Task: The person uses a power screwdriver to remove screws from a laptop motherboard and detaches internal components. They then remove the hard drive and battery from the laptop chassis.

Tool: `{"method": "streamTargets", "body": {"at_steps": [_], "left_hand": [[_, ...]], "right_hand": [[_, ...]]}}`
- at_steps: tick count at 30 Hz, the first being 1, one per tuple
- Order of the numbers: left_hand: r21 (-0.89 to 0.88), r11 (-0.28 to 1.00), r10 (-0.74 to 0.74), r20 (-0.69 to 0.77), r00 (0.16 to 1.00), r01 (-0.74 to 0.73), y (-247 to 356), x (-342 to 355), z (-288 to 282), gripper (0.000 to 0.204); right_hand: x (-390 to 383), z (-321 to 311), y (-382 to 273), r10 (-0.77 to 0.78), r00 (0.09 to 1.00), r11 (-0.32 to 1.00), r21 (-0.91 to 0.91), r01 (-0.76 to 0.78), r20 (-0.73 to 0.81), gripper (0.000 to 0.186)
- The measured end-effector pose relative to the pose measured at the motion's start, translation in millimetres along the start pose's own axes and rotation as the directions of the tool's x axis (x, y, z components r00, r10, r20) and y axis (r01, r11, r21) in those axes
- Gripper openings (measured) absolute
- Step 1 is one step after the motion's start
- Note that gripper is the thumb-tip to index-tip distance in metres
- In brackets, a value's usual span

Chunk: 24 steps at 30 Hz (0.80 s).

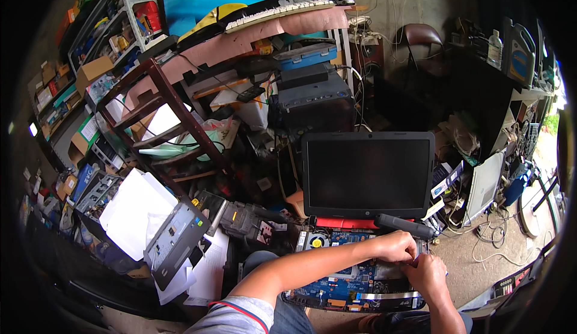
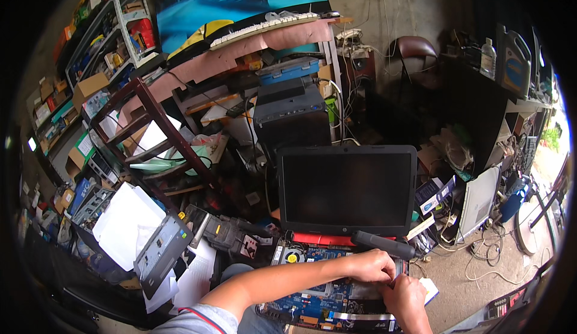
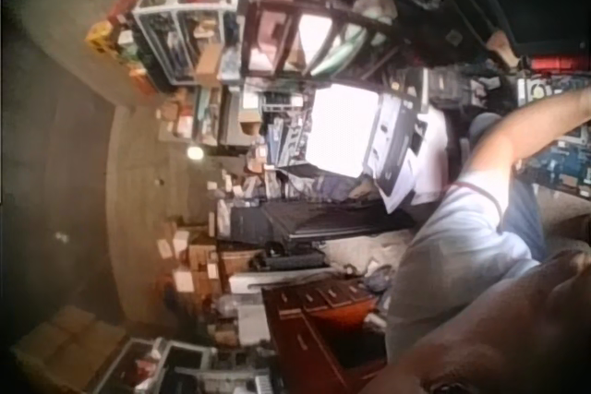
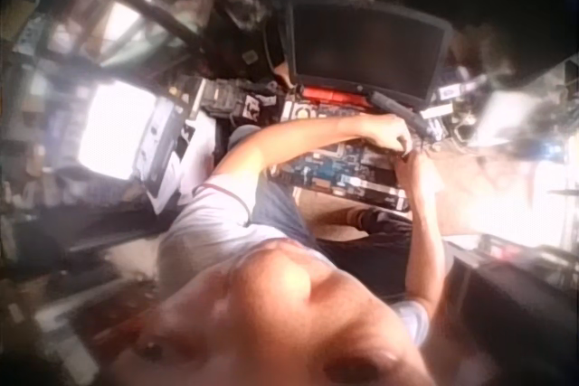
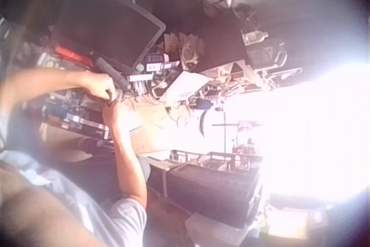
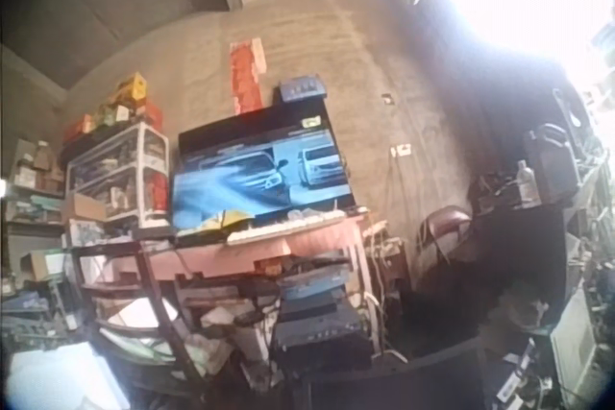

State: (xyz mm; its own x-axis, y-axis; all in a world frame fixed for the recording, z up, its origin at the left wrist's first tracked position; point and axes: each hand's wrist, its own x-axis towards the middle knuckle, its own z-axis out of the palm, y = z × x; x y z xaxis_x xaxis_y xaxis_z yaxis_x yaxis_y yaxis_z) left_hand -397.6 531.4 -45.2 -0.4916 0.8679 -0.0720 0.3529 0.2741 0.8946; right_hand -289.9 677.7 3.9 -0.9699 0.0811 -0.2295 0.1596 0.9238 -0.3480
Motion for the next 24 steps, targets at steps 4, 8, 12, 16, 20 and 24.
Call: {"method": "streamTargets", "body": {"at_steps": [4, 8, 12, 16, 20, 24], "left_hand": [[0.042, 0.999, 0.003, 0.005, 1.0, -0.003, 6, -2, -3, 0.016], [0.1, 0.993, 0.063, -0.029, 0.998, -0.06, -3, 1, 1, 0.015], [0.068, 0.998, 0.0, 0.006, 1.0, -0.001, -7, 2, 2, 0.016], [0.07, 0.997, 0.024, 0.06, 0.998, -0.028, -6, 2, -3, 0.017], [0.155, 0.976, 0.157, -0.004, 0.988, -0.154, -12, 1, 4, 0.016], [0.252, 0.954, 0.169, 0.002, 0.986, -0.164, -1, -1, 2, 0.016]], "right_hand": [[1, 4, 2, -0.059, 0.998, 0.998, -0.028, 0.058, -0.034, 0.027], [2, 10, 3, -0.095, 0.994, 0.995, -0.039, 0.094, -0.049, 0.021], [2, 7, 2, -0.096, 0.995, 0.993, -0.07, 0.094, -0.024, 0.02], [2, 9, 6, -0.117, 0.992, 0.991, -0.064, 0.113, -0.056, 0.022], [5, 7, 5, -0.069, 0.996, 0.997, -0.026, 0.067, -0.056, 0.028], [5, 4, 2, -0.089, 0.996, 0.996, -0.022, 0.088, -0.023, 0.03]]}}
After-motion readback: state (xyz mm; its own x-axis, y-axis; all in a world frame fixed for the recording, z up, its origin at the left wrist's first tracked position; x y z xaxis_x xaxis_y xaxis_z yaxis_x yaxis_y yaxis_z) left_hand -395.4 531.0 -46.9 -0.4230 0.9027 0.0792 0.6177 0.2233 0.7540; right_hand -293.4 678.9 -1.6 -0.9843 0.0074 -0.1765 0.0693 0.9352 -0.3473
